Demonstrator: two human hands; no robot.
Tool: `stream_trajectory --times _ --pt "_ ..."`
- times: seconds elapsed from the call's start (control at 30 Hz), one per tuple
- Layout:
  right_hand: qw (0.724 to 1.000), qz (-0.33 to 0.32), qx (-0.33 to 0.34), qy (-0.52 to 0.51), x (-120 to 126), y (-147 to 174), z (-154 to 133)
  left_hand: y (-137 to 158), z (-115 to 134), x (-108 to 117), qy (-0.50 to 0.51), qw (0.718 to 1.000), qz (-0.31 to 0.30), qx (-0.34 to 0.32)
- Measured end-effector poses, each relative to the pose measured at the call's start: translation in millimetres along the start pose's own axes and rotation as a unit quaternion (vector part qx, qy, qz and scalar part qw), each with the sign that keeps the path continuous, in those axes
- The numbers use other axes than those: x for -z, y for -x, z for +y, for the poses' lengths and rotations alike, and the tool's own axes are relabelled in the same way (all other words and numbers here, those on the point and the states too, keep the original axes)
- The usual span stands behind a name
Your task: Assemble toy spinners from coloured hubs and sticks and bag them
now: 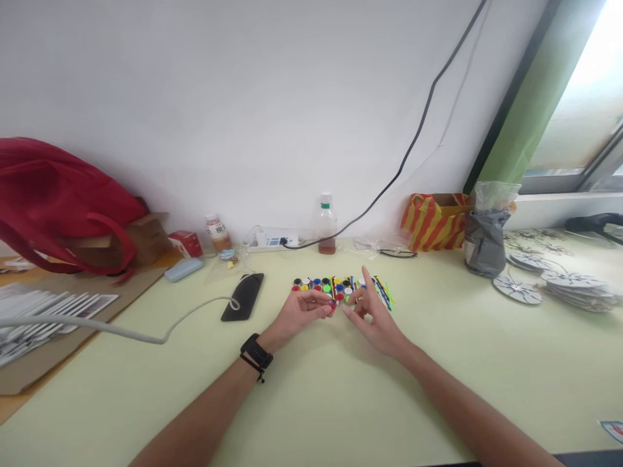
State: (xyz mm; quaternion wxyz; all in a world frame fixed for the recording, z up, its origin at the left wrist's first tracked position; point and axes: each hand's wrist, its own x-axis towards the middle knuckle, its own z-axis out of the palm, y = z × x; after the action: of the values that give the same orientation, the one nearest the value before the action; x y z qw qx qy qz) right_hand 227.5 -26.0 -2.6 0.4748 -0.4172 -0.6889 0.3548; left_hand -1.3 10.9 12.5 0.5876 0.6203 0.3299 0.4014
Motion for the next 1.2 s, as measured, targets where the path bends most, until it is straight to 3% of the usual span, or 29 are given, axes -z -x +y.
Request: stream_trajectory --times 0.17,0.4,0.57,0.9,1.07,1.2 --pt "0.987 -0.133 -0.021 -0.086 3 -1 -11 1 2 -1 -0.001 1.0 0.011 -0.001" --pt "0.993 -0.06 -0.019 -0.095 0 -2 -13 1 -2 0 -0.001 1.0 0.003 -0.006" --pt "0.996 -0.074 -0.004 -0.044 -4 -1 -6 1 -5 0 -0.003 1.0 -0.004 0.0" --pt "0.999 -0.027 0.008 -0.031 -3 1 -4 1 -1 -1 0.008 1.0 0.007 0.01" --pt "0.995 -0.099 0.009 -0.025 1 -1 -3 0 -3 0 0.007 1.0 0.007 0.007" --pt "0.997 -0.081 -0.006 -0.02 1 -4 -2 0 -5 0 0.006 1.0 0.003 0.002"
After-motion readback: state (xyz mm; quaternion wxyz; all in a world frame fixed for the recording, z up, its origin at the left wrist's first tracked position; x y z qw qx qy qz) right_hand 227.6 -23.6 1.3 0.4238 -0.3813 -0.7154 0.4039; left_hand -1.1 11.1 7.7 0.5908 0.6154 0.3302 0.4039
